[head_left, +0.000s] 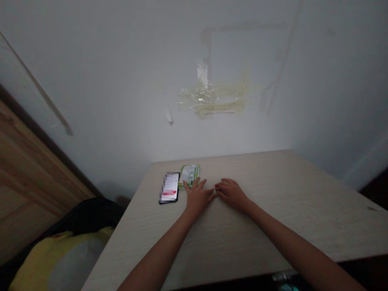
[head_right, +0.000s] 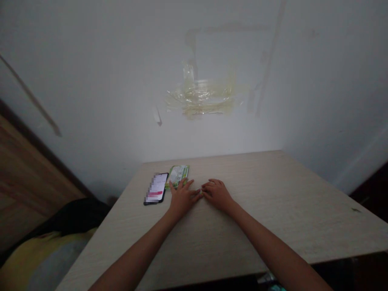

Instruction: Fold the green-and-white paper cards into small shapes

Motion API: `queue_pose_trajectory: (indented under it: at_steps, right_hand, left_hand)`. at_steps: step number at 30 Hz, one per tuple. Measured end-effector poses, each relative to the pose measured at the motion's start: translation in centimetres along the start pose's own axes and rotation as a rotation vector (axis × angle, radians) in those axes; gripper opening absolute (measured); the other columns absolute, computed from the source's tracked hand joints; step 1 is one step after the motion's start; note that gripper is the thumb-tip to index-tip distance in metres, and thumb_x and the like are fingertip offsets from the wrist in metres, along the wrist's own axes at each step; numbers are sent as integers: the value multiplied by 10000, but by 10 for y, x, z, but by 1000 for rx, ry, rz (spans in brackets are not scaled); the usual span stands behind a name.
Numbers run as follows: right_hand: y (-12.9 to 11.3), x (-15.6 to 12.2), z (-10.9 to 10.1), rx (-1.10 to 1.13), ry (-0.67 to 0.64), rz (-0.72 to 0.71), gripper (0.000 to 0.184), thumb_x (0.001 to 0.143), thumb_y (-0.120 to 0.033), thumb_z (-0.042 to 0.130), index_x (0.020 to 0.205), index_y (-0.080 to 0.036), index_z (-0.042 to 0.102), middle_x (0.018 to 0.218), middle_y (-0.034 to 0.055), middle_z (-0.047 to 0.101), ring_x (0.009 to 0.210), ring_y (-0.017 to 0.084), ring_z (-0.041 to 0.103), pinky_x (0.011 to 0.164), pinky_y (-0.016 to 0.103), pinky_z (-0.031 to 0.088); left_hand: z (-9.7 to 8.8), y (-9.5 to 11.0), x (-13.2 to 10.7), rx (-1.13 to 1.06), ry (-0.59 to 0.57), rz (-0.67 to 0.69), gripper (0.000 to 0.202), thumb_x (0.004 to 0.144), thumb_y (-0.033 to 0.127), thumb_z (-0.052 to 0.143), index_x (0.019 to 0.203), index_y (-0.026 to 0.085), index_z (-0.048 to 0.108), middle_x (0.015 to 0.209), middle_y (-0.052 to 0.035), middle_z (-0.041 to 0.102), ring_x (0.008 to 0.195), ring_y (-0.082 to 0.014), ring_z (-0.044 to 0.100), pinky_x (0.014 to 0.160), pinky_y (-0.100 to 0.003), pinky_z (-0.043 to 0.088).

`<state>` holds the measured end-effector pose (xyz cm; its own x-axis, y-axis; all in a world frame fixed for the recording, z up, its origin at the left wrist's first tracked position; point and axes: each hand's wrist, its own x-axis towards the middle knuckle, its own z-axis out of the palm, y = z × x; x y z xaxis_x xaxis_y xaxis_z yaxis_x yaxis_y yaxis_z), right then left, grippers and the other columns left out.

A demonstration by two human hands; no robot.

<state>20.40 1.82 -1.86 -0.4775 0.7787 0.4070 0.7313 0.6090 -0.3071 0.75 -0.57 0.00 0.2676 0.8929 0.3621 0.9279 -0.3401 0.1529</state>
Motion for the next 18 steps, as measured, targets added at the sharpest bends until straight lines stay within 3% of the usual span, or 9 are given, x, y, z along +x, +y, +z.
queue_pose_trajectory:
  at_steps: [6,18]
  right_hand:
    - [-3,-1,-1,35,-5,41,204,867,-360,603,1039,-290,688,1166,17,677,1227,249,493,1035,457,359]
    - [2,0,5,69,-11,51,214,847,-334,626,1041,-263,679,1171,39,670,1226,242,496,1055,454,347]
  left_hand:
    - [-2,-7,3,-48,-67,-39,178,835,489,603,976,498,711,1432,41,483,1385,-374,279,1022,-773,-70]
    - [8,-13,4,-137,8,-36,161,799,440,674,954,454,718,1342,28,544,1367,-322,301,1023,-765,-80]
